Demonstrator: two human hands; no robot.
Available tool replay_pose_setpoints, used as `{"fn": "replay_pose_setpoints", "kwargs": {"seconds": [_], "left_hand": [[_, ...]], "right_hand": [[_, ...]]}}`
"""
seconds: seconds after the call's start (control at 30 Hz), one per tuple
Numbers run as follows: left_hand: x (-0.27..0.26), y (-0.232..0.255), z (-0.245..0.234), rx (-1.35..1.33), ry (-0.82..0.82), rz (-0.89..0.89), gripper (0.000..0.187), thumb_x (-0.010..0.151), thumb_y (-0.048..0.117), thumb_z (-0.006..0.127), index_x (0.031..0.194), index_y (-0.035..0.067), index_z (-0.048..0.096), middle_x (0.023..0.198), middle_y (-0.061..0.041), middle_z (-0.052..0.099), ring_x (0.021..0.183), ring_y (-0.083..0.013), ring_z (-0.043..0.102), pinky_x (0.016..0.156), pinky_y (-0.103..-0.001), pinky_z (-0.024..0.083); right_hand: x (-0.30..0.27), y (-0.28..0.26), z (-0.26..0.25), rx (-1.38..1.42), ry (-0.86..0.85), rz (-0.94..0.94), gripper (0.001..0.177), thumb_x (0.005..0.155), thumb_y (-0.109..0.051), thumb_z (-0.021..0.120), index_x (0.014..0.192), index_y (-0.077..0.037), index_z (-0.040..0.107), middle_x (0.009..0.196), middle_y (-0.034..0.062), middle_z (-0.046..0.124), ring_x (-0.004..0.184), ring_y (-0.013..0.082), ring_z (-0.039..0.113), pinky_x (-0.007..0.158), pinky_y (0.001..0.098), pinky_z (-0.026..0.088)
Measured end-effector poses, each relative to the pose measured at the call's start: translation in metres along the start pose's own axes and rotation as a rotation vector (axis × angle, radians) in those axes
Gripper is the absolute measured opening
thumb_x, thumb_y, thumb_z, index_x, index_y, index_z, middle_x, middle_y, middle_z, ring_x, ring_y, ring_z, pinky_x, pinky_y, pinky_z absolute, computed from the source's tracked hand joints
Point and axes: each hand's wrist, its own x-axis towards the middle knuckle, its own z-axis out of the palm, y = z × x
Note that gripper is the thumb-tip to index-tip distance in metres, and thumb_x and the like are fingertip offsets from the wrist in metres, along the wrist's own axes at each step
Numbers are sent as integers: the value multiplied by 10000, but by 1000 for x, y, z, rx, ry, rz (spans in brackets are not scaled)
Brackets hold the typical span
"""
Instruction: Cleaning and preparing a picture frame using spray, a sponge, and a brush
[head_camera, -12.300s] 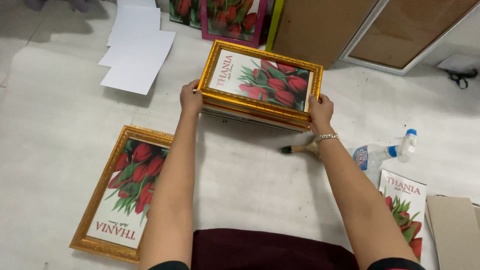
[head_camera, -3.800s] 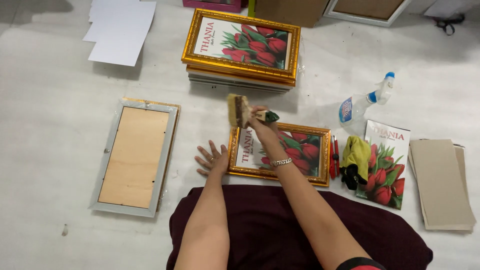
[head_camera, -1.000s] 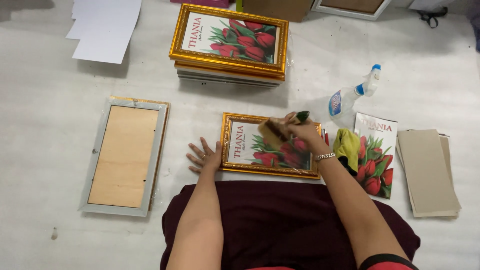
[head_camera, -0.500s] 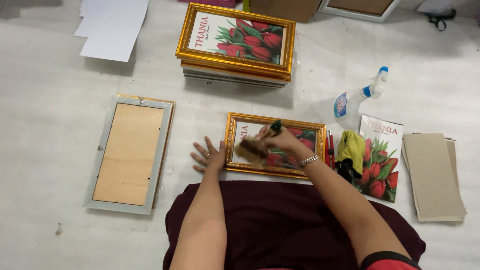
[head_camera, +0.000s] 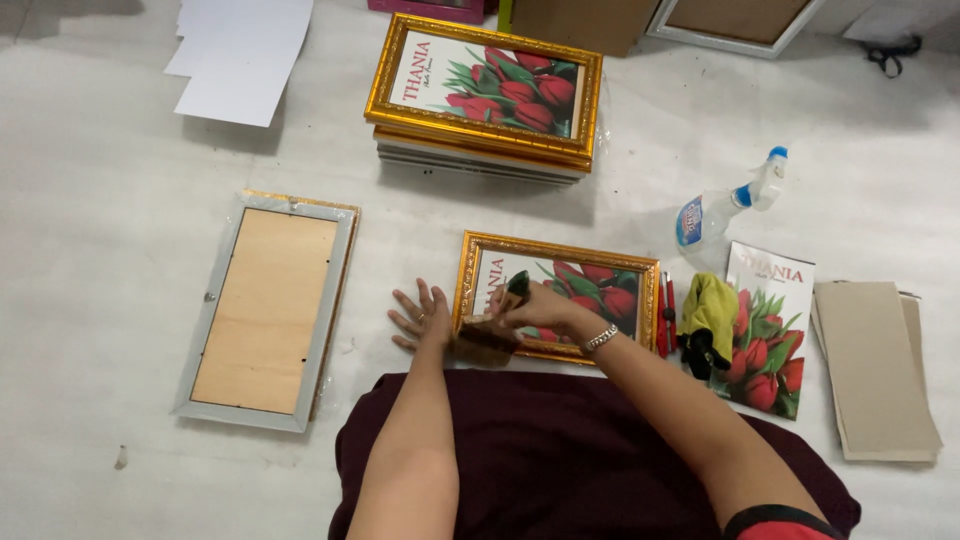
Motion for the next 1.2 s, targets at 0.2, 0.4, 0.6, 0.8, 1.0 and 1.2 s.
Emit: {"fn": "replay_pose_setpoints", "kwargs": {"seconds": [0.2, 0.4, 0.6, 0.8, 1.0, 1.2], "left_hand": [[-1, 3, 1, 29, 3, -14, 663, 990, 788, 25, 1595, 533, -69, 1652, 80, -363, 1505, -366, -327, 1163, -676, -226], [10, -1, 8, 40, 3, -15, 695, 977, 808, 33, 1599, 520, -78, 1649, 73, -367, 1496, -383, -334, 1146, -686, -240], [1, 4, 3, 38, 18, -22, 674, 998, 778, 36, 1603, 508, -83, 1649, 77, -369, 1500, -380, -328, 1154, -678, -240], [12, -1, 6, 49, 5, -6, 710, 986, 800, 55, 1610, 490, -80, 1644, 57, -382, 1492, -398, -336, 1141, -692, -246], [9, -1, 5, 50, 4, 4, 726, 977, 815, 65, 1609, 490, -85, 1638, 57, -390, 1486, -406, -339, 1135, -698, -248], [19, -4, 12, 74, 17, 8, 759, 964, 844, 57, 1610, 477, -94, 1640, 41, -387, 1486, -406, -339, 1133, -704, -242]], "right_hand": [[52, -42, -30, -34, 211, -84, 343, 645, -106, 796, 987, -120, 777, 934, 100, 746, 929, 240, 687, 856, 396, 555], [54, -79, -34, -474, 589, -345, 154, 836, -204, 667, 971, -259, 717, 906, 77, 723, 971, 340, 710, 883, 451, 561], [48, -51, 22, -48, 462, -208, 343, 683, -148, 701, 1006, -247, 763, 867, 47, 705, 912, 204, 702, 878, 361, 575], [36, -46, -18, 175, 723, -121, 319, 753, -153, 707, 1070, -183, 728, 1091, 213, 710, 966, 289, 731, 853, 375, 615], [-19, 67, -141, -28, 1008, -92, 316, 772, -198, 752, 1086, -161, 731, 1056, 233, 718, 1032, 334, 688, 889, 457, 545], [-88, 89, -191, -397, 1379, 227, 379, 833, -413, 753, 1166, -238, 702, 1069, 98, 732, 1017, 387, 692, 894, 530, 566]]}}
